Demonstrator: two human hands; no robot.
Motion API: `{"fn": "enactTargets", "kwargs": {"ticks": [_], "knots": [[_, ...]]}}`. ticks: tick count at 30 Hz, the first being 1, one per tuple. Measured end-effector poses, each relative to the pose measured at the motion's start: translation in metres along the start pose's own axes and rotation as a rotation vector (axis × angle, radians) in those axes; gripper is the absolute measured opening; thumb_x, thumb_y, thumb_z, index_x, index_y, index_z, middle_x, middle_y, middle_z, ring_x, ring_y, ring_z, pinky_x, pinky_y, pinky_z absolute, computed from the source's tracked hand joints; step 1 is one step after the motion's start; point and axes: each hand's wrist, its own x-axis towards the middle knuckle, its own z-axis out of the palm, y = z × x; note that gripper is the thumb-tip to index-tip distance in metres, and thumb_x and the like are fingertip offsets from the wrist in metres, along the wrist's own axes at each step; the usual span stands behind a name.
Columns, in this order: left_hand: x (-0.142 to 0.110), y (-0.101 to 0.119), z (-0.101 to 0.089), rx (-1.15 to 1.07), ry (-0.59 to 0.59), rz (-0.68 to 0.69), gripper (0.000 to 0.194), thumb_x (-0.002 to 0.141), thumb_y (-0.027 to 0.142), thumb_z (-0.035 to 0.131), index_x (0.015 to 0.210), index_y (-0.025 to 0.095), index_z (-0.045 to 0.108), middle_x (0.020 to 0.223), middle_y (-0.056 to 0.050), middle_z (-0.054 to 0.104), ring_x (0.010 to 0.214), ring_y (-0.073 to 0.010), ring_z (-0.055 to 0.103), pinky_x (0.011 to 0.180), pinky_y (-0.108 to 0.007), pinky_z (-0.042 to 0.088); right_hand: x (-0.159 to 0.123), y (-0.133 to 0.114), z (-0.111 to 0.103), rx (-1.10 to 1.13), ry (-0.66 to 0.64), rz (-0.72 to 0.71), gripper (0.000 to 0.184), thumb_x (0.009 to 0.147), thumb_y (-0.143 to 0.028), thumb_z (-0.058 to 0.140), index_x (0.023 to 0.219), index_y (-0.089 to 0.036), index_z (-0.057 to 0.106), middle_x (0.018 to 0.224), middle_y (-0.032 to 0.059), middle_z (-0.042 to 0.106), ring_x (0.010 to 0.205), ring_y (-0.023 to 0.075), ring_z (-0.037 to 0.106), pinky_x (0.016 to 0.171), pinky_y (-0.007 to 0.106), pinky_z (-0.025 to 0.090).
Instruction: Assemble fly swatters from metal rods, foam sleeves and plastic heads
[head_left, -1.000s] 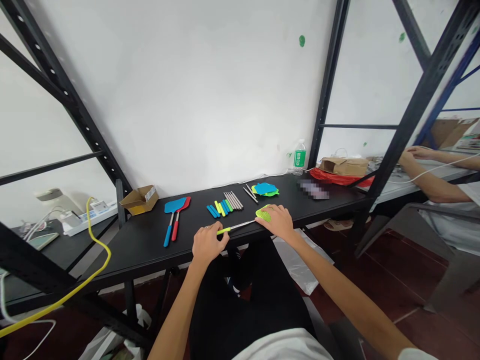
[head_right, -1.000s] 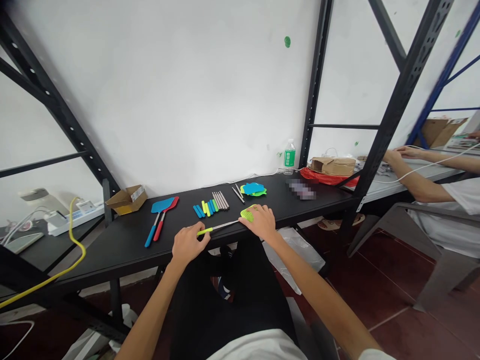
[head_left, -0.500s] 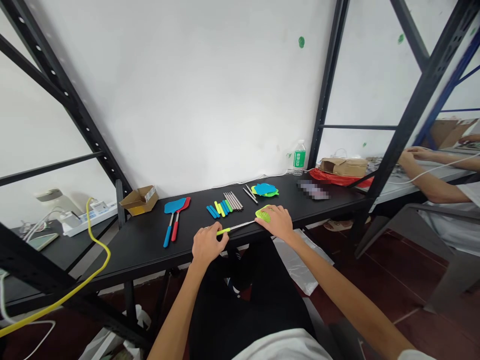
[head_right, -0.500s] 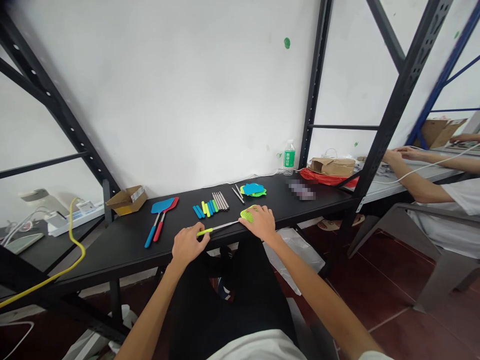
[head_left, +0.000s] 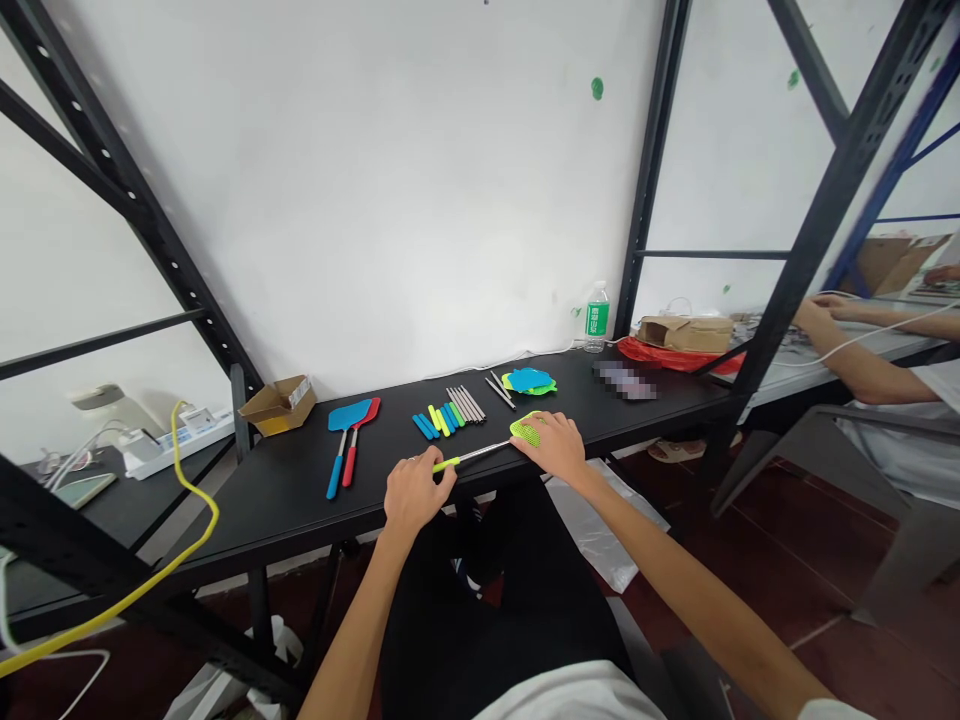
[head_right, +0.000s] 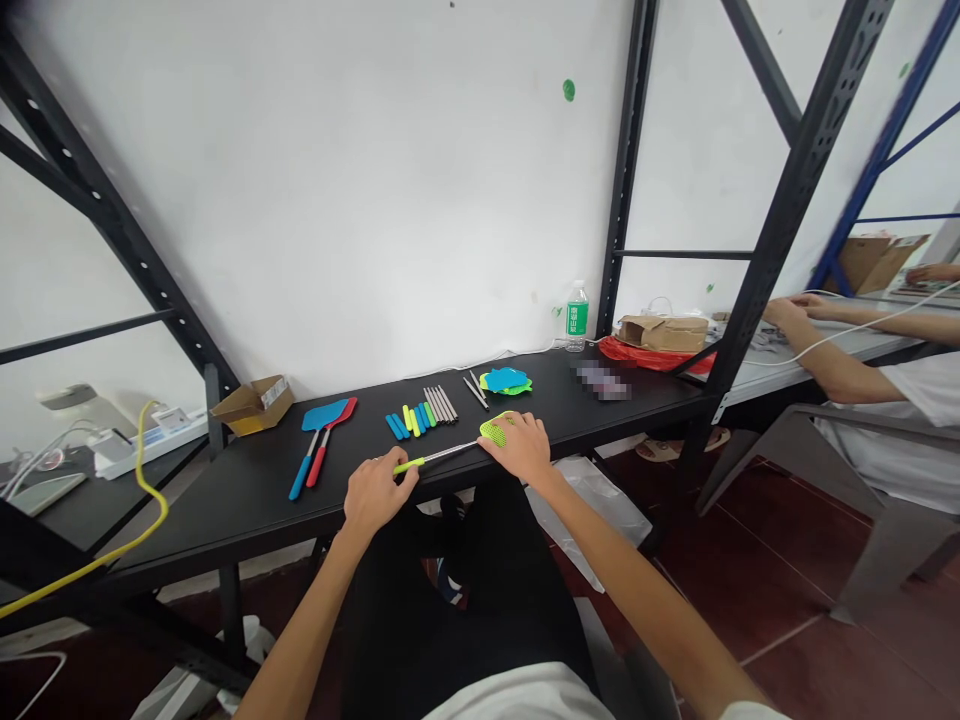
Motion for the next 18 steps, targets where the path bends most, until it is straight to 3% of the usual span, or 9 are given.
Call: {"fn": "enactTargets", "kwargs": {"ticks": [10,18], "knots": [[0.0020,0.0003,-0.0009,-0.040,-0.028,-0.057,0.024,0.096,0.042,0.041,0.094,0.024,0.057,0.071,-0.001,0.066,0.073,-0.0217,0.064,0.063,-0.028,0.031,-0.0008,-0.0011,-0.0020,0.002,-0.015,-0.014,0.046,0.095,-0.061,0.046,0.120,-0.032,0.070,0.132,0.0046,0.063,0.110,0.0286,0.054,0.092,0.041,0.040],[0.0016,0.0000,-0.0001,-0.030,-0.017,-0.017,0.022,0.093,0.043,0.045,0.089,0.025,0.058,0.071,-0.001,0.067,0.071,-0.0212,0.062,0.062,-0.028,0.031,-0.0014,-0.0030,-0.0028,0.015,-0.021,-0.037,0.045,0.092,-0.061,0.050,0.121,-0.033,0.069,0.133,0.0031,0.062,0.111,0.0283,0.054,0.093,0.040,0.040]]}}
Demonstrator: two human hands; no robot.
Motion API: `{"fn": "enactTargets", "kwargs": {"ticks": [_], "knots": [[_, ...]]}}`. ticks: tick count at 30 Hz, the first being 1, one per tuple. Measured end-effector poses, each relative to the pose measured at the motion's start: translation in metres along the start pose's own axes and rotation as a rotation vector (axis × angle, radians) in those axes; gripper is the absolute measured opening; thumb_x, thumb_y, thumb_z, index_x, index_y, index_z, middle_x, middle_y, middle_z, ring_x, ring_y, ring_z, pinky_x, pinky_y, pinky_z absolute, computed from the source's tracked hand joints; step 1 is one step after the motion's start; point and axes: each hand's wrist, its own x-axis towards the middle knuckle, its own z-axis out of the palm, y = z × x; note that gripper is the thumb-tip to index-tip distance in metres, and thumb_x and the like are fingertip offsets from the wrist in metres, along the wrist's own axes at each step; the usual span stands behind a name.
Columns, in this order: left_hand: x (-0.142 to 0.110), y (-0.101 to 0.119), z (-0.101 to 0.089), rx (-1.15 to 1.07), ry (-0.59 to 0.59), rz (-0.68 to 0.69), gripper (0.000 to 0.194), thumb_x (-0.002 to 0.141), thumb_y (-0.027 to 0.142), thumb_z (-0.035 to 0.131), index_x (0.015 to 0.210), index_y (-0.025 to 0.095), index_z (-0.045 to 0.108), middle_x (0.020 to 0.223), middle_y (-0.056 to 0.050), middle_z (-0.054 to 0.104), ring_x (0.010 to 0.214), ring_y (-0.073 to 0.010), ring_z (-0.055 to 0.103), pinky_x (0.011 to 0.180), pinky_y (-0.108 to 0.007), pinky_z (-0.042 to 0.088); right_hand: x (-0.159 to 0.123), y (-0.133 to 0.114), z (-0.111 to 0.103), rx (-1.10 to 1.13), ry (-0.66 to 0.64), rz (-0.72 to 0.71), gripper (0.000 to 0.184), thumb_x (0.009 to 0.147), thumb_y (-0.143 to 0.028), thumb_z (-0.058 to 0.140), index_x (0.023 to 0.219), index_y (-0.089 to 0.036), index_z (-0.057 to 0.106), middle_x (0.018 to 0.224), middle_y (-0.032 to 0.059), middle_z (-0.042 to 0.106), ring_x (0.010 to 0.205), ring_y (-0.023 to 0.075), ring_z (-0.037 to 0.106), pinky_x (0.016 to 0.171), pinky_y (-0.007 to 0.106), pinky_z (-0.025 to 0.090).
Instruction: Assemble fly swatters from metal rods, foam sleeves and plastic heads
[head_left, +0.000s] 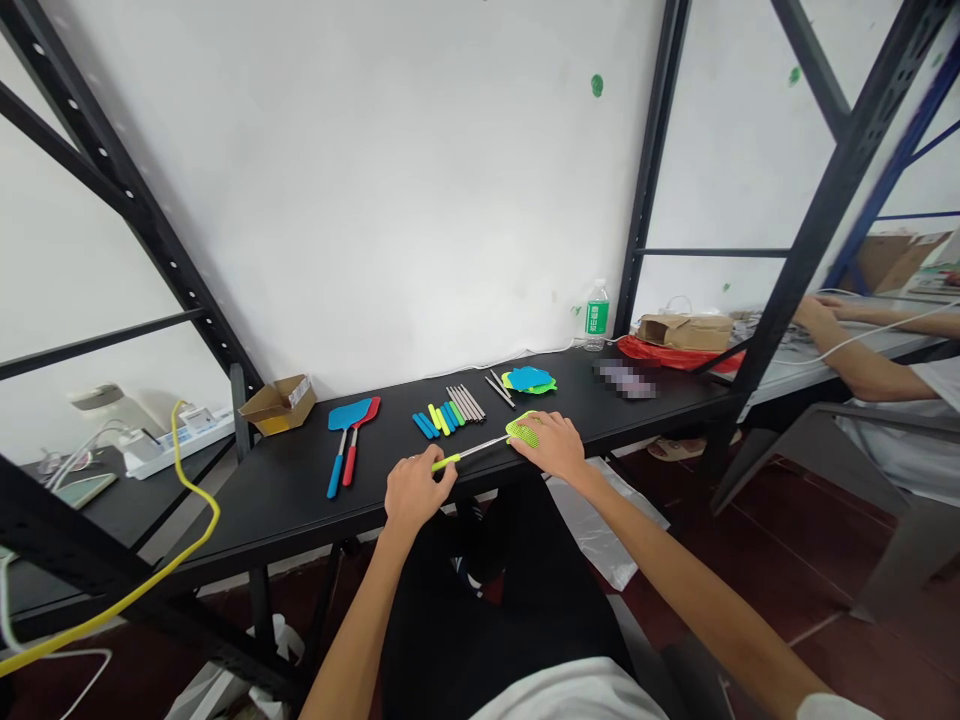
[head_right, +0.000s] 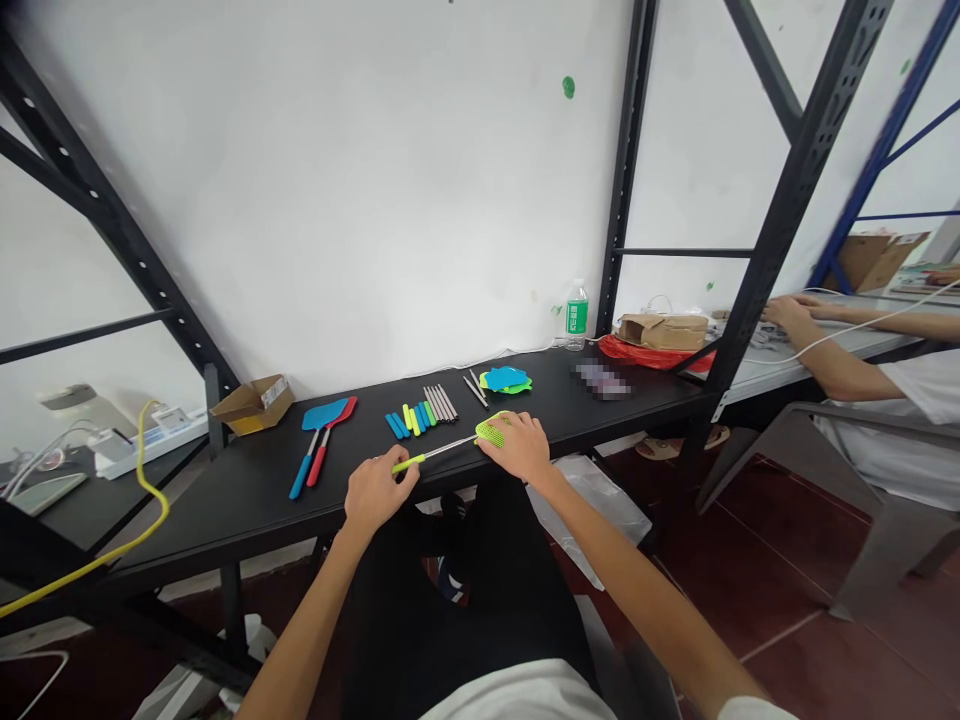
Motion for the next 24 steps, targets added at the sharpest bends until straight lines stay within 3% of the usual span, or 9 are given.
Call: {"fn": "enactTargets", "kwargs": {"ticks": [5,10,12,14,18,21,24], "knots": [[0.001,-0.001,0.001,-0.011,-0.013,-0.019,0.022,0.093,0.044,0.047,0.089,0.025,0.058,0.073,-0.001,0.067,0.071,-0.0209,0.063,0.061,-0.028,0.030,0.002,0.000,-0.008,0.025,-0.064,0.001,0.049,0.086,-0.066,0.056,0.121,-0.034,0.068,0.134,0.0025,0.061,0.116,0.0289,0.053,0.095,0.041,0.040],[0.001,-0.001,0.002,-0.023,-0.001,-0.018,0.022,0.093,0.044,0.048,0.089,0.025,0.058,0.073,-0.001,0.067,0.072,-0.0212,0.062,0.060,-0.028,0.029,0.001,0.000,-0.027,0.080,-0.265,-0.147,0.069,0.073,-0.075,0.066,0.129,-0.034,0.061,0.139,0.0042,0.057,0.119,0.0312,0.054,0.094,0.043,0.043],[0.001,-0.001,0.002,-0.027,-0.005,-0.019,0.022,0.092,0.044,0.048,0.089,0.025,0.059,0.072,-0.001,0.067,0.072,-0.0212,0.062,0.060,-0.028,0.028,-0.001,-0.002,-0.033,0.080,-0.330,-0.207,0.077,0.068,-0.071,0.073,0.133,-0.033,0.058,0.141,0.0062,0.056,0.119,0.0320,0.054,0.092,0.042,0.044],[0.002,-0.001,0.002,-0.034,-0.016,-0.025,0.022,0.092,0.045,0.048,0.089,0.025,0.059,0.073,-0.001,0.067,0.071,-0.0208,0.062,0.060,-0.028,0.028,-0.001,-0.005,-0.038,0.072,-0.350,-0.229,0.069,0.072,-0.062,0.075,0.132,-0.031,0.059,0.137,0.0071,0.058,0.116,0.0317,0.057,0.089,0.040,0.046],[0.003,-0.003,0.001,-0.074,-0.036,-0.048,0.023,0.093,0.045,0.047,0.088,0.025,0.058,0.072,0.000,0.067,0.071,-0.0200,0.062,0.060,-0.027,0.028,0.002,-0.004,-0.051,0.149,-0.278,-0.247,0.033,0.093,-0.044,0.056,0.121,-0.030,0.066,0.120,0.0057,0.069,0.102,0.0272,0.064,0.081,0.032,0.045],[0.003,-0.004,0.001,-0.109,-0.050,-0.065,0.024,0.094,0.045,0.045,0.089,0.026,0.058,0.071,0.000,0.067,0.072,-0.0200,0.062,0.059,-0.027,0.027,0.008,0.006,-0.065,0.266,-0.150,-0.188,0.036,0.098,-0.037,0.045,0.127,-0.027,0.064,0.102,0.0072,0.073,0.087,0.0251,0.066,0.076,0.031,0.045],[0.004,-0.005,0.001,-0.116,-0.051,-0.064,0.024,0.094,0.046,0.045,0.089,0.026,0.058,0.071,0.000,0.066,0.071,-0.0201,0.062,0.059,-0.027,0.027,0.012,0.020,-0.077,0.431,0.017,-0.099,0.046,0.095,-0.037,0.048,0.139,-0.025,0.054,0.103,0.0068,0.072,0.076,0.0226,0.064,0.076,0.033,0.046]]}}
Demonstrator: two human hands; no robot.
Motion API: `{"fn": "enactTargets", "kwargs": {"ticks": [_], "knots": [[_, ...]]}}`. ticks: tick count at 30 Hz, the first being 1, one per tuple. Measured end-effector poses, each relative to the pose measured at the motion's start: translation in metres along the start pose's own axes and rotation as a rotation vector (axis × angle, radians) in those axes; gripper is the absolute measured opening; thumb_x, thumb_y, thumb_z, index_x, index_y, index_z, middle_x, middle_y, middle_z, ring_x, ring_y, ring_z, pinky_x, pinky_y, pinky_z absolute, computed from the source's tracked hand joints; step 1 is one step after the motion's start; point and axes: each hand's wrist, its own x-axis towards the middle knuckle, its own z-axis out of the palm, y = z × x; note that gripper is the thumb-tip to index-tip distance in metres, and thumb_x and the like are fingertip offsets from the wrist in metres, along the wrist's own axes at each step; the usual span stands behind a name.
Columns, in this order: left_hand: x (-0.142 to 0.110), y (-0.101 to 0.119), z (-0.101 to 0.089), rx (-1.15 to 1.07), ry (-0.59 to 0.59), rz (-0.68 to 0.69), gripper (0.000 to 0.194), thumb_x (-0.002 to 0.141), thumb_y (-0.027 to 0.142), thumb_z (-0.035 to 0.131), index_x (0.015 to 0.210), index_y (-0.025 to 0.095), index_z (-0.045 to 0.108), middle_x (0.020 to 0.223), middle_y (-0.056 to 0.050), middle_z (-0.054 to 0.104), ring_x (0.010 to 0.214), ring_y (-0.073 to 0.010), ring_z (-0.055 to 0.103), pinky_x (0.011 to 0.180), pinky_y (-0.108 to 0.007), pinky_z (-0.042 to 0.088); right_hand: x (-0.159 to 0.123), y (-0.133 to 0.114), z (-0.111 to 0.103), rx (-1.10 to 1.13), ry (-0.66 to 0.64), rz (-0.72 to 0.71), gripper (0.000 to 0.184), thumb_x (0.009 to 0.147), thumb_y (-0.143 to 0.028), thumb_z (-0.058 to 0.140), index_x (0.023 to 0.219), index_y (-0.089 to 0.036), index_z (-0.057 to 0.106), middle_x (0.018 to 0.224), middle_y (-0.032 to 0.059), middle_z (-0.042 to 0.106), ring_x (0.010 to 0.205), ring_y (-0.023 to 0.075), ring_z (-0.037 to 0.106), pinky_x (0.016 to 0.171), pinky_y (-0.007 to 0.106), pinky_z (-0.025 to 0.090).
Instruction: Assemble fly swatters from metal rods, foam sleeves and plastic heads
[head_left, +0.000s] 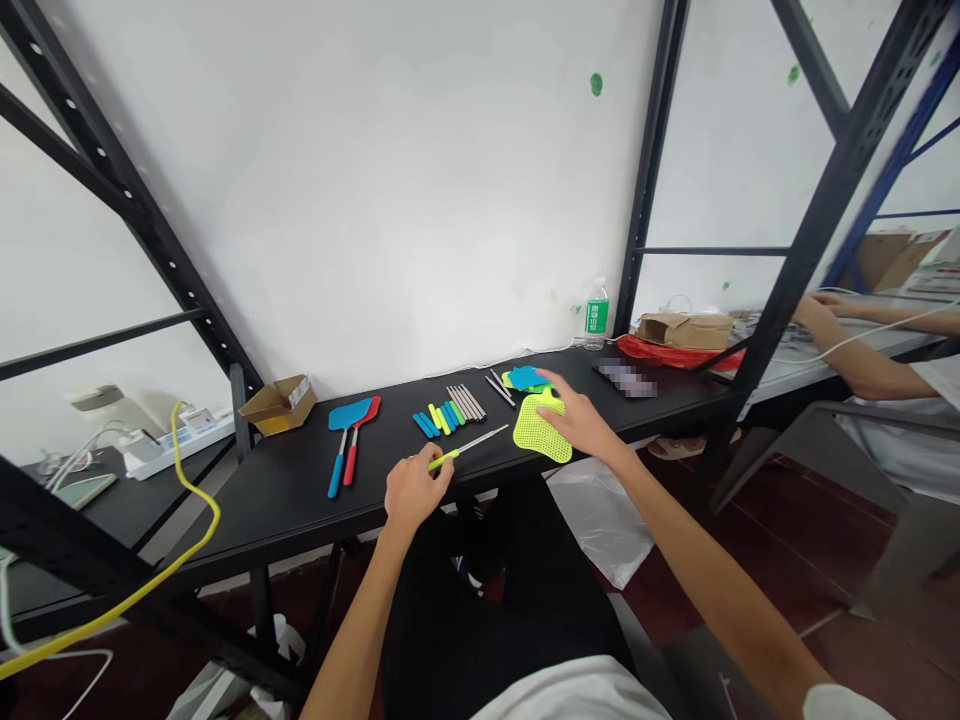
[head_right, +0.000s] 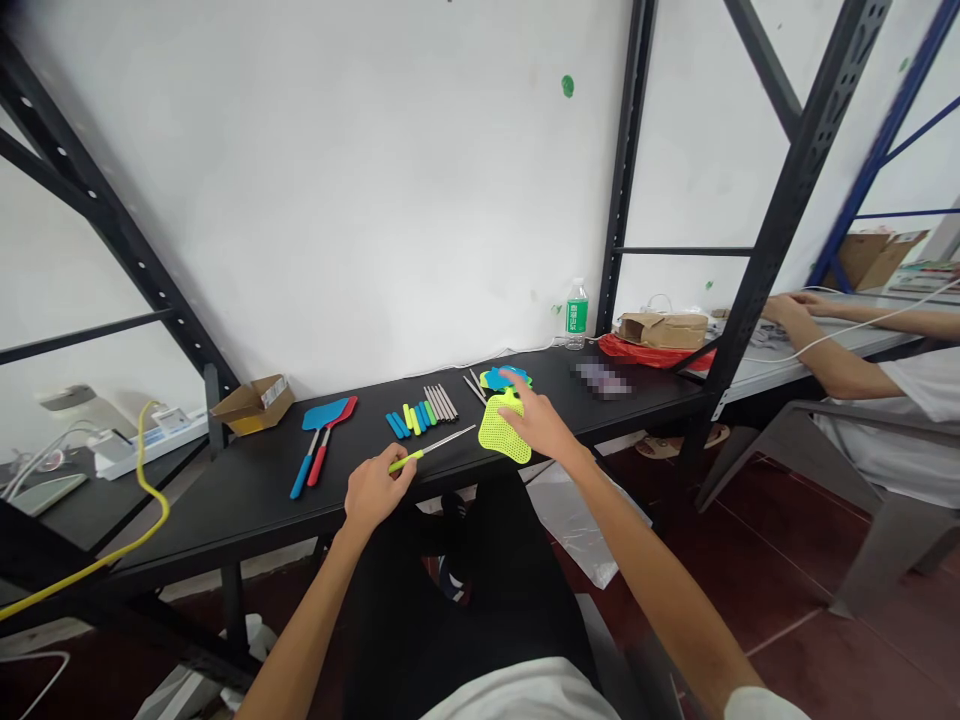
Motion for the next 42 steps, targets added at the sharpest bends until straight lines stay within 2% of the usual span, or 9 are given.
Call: {"fn": "enactTargets", "kwargs": {"ticks": [6,12,15,20,25,28,31,36,42], "knots": [[-0.001,0.001,-0.001,0.003,0.004,0.000,0.024,0.094,0.046,0.045,0.089,0.026,0.058,0.071,0.000,0.066,0.072,-0.0206,0.061,0.060,-0.027,0.026,0.006,0.008,-0.005,0.485,0.226,0.085,0.042,0.094,-0.048,0.052,0.122,-0.021,0.067,0.116,0.0078,0.070,0.095,0.0237,0.067,0.075,0.031,0.051],[0.000,0.003,-0.004,-0.015,-0.016,-0.019,0.024,0.094,0.045,0.044,0.089,0.026,0.058,0.072,0.000,0.066,0.073,-0.0202,0.061,0.061,-0.027,0.026,0.010,0.003,0.012,1.172,0.060,0.277,0.050,0.075,-0.049,0.079,0.117,-0.025,0.065,0.135,0.0094,0.062,0.103,0.0266,0.070,0.060,0.026,0.056],[-0.001,0.003,-0.005,-0.028,-0.018,-0.021,0.025,0.094,0.045,0.044,0.089,0.026,0.058,0.071,0.001,0.066,0.073,-0.0200,0.061,0.060,-0.027,0.026,0.010,0.004,0.026,1.160,0.113,0.367,0.043,0.069,-0.038,0.087,0.103,-0.021,0.068,0.121,0.0099,0.071,0.098,0.0238,0.072,0.062,0.023,0.055],[-0.002,0.001,-0.003,-0.035,-0.008,0.006,0.025,0.095,0.046,0.043,0.088,0.026,0.057,0.070,0.001,0.065,0.070,-0.0191,0.061,0.060,-0.027,0.026,0.009,0.013,0.046,1.186,0.172,0.483,0.039,0.076,-0.055,0.078,0.084,-0.017,0.068,0.084,0.0091,0.077,0.066,0.0154,0.068,0.055,0.022,0.049],[-0.002,0.000,-0.003,-0.050,-0.010,0.019,0.024,0.095,0.045,0.043,0.086,0.026,0.056,0.068,0.002,0.064,0.069,-0.0187,0.060,0.060,-0.026,0.026,0.006,0.012,0.055,1.141,0.132,0.424,0.056,0.074,-0.064,0.075,0.054,-0.019,0.050,0.044,-0.0021,0.052,0.042,0.0078,0.043,0.045,0.022,0.037],[-0.001,0.000,-0.003,-0.054,-0.010,0.021,0.024,0.095,0.045,0.043,0.086,0.026,0.055,0.068,0.002,0.063,0.069,-0.0186,0.060,0.060,-0.026,0.026,0.006,0.009,0.060,1.170,0.149,0.426,0.056,0.076,-0.065,0.073,0.054,-0.019,0.050,0.046,-0.0028,0.050,0.041,0.0073,0.042,0.044,0.022,0.035],[-0.001,0.000,-0.003,-0.044,-0.017,0.027,0.025,0.095,0.046,0.042,0.087,0.026,0.056,0.068,0.002,0.063,0.070,-0.0190,0.061,0.060,-0.026,0.027,0.005,0.008,0.066,1.199,0.163,0.497,0.048,0.075,-0.061,0.076,0.066,-0.017,0.061,0.059,0.0019,0.063,0.045,0.0083,0.050,0.044,0.021,0.040],[-0.002,0.001,-0.004,-0.016,-0.017,0.035,0.025,0.095,0.046,0.042,0.088,0.026,0.057,0.069,0.001,0.064,0.070,-0.0194,0.061,0.062,-0.026,0.029,0.004,0.010,0.072,1.280,0.132,0.503,0.033,0.072,-0.039,0.085,0.093,-0.017,0.073,0.092,0.0081,0.076,0.067,0.0139,0.070,0.051,0.018,0.051],[-0.004,0.003,-0.005,0.026,-0.001,0.063,0.026,0.095,0.045,0.043,0.089,0.026,0.059,0.069,0.000,0.065,0.071,-0.0196,0.062,0.063,-0.027,0.031,0.002,-0.001,0.079,1.413,0.036,0.515,0.027,0.070,-0.020,0.086,0.094,-0.017,0.075,0.100,0.0084,0.078,0.087,0.0171,0.074,0.069,0.020,0.060]]}}
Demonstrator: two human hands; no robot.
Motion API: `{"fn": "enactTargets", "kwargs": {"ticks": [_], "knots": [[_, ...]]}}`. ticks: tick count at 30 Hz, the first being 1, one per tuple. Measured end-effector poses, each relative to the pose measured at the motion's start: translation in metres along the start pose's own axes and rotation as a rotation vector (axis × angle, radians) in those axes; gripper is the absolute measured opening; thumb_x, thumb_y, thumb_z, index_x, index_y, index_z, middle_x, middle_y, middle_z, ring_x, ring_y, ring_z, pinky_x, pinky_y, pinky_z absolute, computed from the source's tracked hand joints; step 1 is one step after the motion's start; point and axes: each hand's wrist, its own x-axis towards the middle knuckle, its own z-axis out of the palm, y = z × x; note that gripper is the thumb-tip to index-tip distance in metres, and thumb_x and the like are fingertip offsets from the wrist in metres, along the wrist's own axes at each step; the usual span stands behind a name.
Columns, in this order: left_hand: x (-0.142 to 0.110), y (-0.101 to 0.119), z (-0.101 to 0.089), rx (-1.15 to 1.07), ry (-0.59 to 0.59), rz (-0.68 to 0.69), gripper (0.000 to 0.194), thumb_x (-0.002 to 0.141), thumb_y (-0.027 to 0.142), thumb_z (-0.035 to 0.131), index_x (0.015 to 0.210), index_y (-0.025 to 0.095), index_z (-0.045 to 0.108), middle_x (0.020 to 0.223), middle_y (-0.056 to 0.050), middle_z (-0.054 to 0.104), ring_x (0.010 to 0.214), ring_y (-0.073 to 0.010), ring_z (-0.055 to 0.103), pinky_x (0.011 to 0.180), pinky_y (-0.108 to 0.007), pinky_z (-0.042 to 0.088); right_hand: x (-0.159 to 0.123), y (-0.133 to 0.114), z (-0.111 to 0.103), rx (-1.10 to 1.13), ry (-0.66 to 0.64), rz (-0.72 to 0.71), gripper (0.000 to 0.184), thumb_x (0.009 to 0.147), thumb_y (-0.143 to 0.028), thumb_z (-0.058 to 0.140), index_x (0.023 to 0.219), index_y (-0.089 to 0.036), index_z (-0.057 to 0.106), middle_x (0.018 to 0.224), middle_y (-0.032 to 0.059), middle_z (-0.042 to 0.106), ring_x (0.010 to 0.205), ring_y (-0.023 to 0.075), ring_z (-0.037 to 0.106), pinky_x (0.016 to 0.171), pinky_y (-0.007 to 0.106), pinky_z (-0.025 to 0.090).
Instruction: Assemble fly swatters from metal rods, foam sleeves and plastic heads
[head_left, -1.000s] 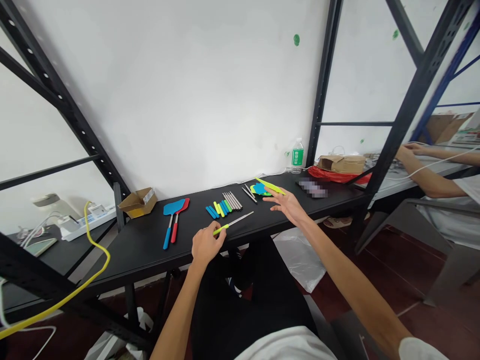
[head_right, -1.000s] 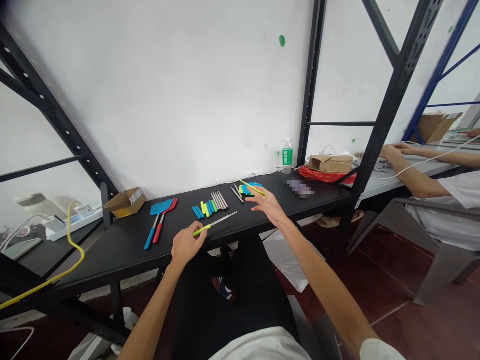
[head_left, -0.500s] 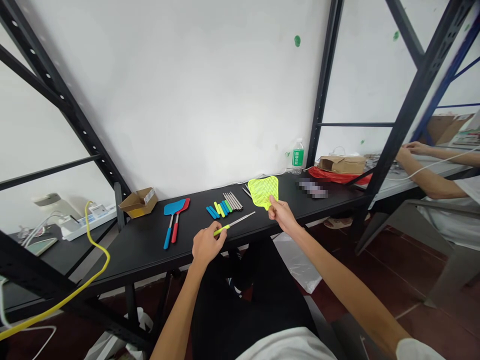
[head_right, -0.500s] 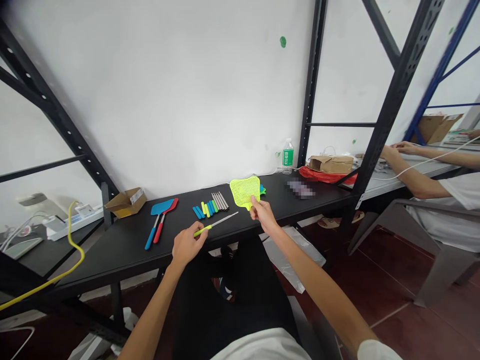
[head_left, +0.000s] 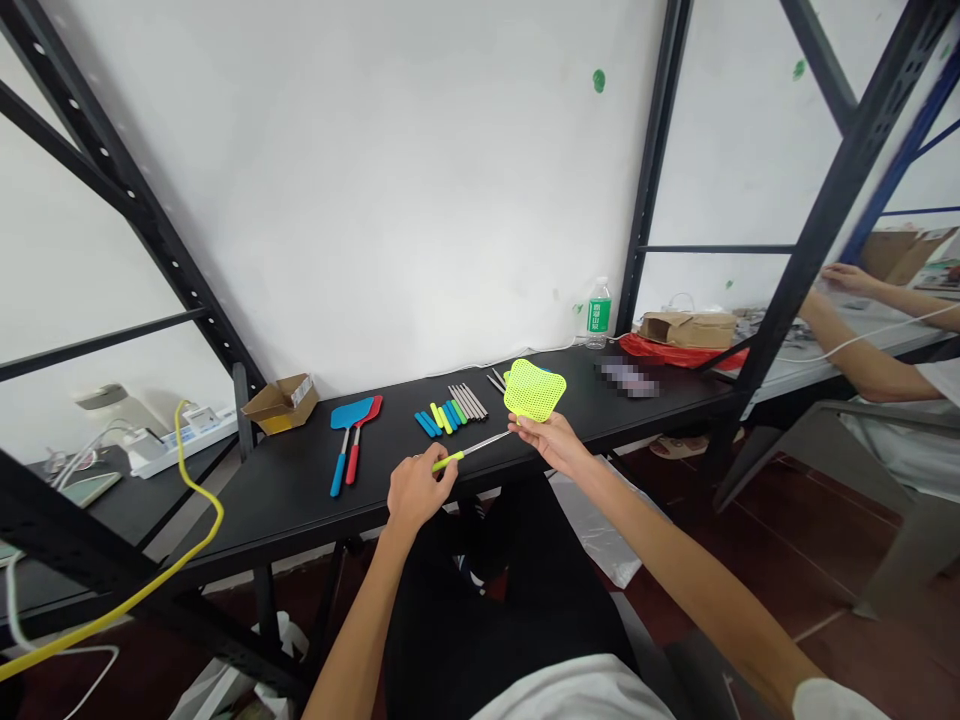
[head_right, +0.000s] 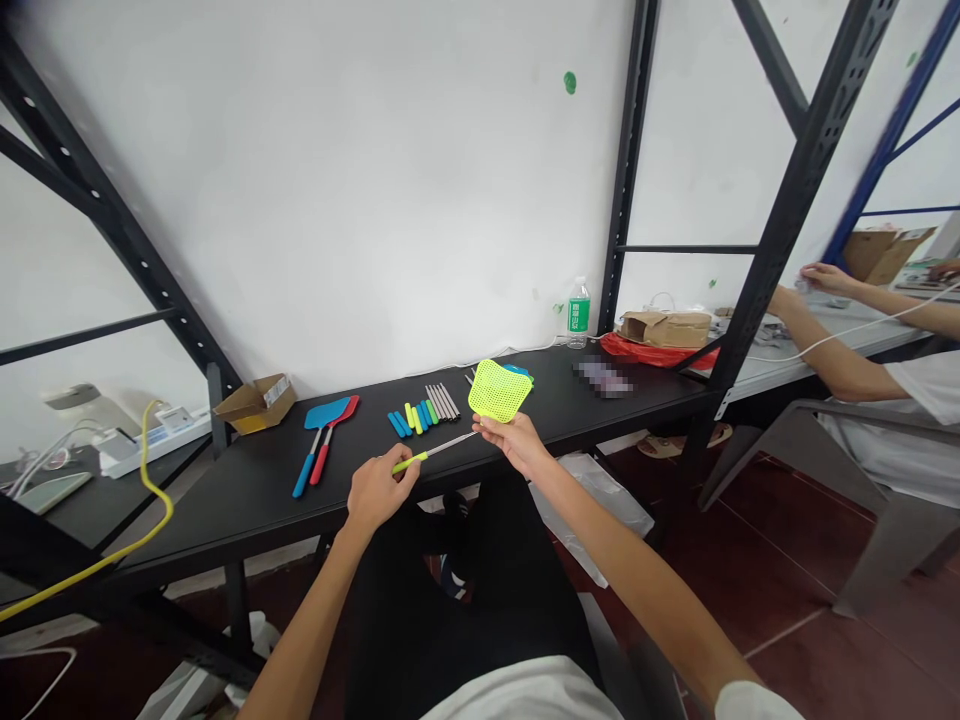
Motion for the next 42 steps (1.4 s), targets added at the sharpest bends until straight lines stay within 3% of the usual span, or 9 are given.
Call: {"fn": "enactTargets", "kwargs": {"ticks": [9,14,18,27,36,42], "knots": [[-0.001,-0.002,0.001,-0.032,0.005,0.054,0.029,0.097,0.046,0.040,0.089,0.026,0.059,0.064,0.001,0.062,0.070,-0.0196,0.061,0.063,-0.027,0.030,-0.006,0.013,0.013,-0.023,-0.001,-0.023,0.026,0.074,-0.027,0.084,0.097,-0.017,0.077,0.104,0.0091,0.077,0.093,0.0181,0.074,0.078,0.023,0.060],[-0.002,-0.004,-0.001,-0.140,0.009,0.032,0.029,0.097,0.046,0.040,0.087,0.026,0.058,0.061,0.003,0.059,0.067,-0.0179,0.060,0.064,-0.026,0.031,-0.005,0.009,0.010,-0.011,0.070,-0.061,0.029,0.073,-0.033,0.084,0.097,-0.018,0.076,0.108,0.0086,0.076,0.085,0.0145,0.071,0.068,0.022,0.058],[-0.002,-0.003,-0.005,-0.206,-0.015,0.034,0.030,0.097,0.047,0.039,0.087,0.026,0.058,0.061,0.004,0.058,0.065,-0.0171,0.060,0.064,-0.025,0.033,-0.004,0.006,0.009,0.063,0.094,-0.056,0.027,0.073,-0.033,0.085,0.094,-0.018,0.075,0.101,0.0074,0.077,0.084,0.0141,0.072,0.068,0.020,0.059],[-0.003,0.021,-0.007,-0.308,-0.090,0.099,0.037,0.101,0.048,0.029,0.087,0.026,0.055,0.060,0.004,0.053,0.062,-0.0163,0.058,0.063,-0.025,0.034,-0.001,0.003,0.010,0.172,0.131,-0.065,0.022,0.078,-0.030,0.083,0.093,-0.020,0.071,0.099,0.0049,0.077,0.084,0.0143,0.074,0.066,0.018,0.063],[-0.002,0.025,0.002,-0.340,-0.076,0.098,0.045,0.103,0.050,0.022,0.088,0.025,0.057,0.062,0.003,0.054,0.064,-0.0165,0.059,0.062,-0.024,0.032,-0.007,-0.009,0.019,0.285,0.137,-0.026,0.011,0.087,-0.029,0.075,0.091,-0.020,0.071,0.105,0.0057,0.076,0.099,0.0154,0.072,0.067,0.013,0.062],[-0.003,0.025,0.004,-0.331,-0.075,0.095,0.050,0.103,0.050,0.020,0.087,0.025,0.059,0.062,0.003,0.055,0.066,-0.0171,0.059,0.063,-0.025,0.033,-0.011,-0.014,0.023,0.273,0.081,-0.056,0.016,0.086,-0.035,0.075,0.096,-0.025,0.069,0.115,0.0026,0.073,0.103,0.0184,0.071,0.062,0.018,0.061]]}}
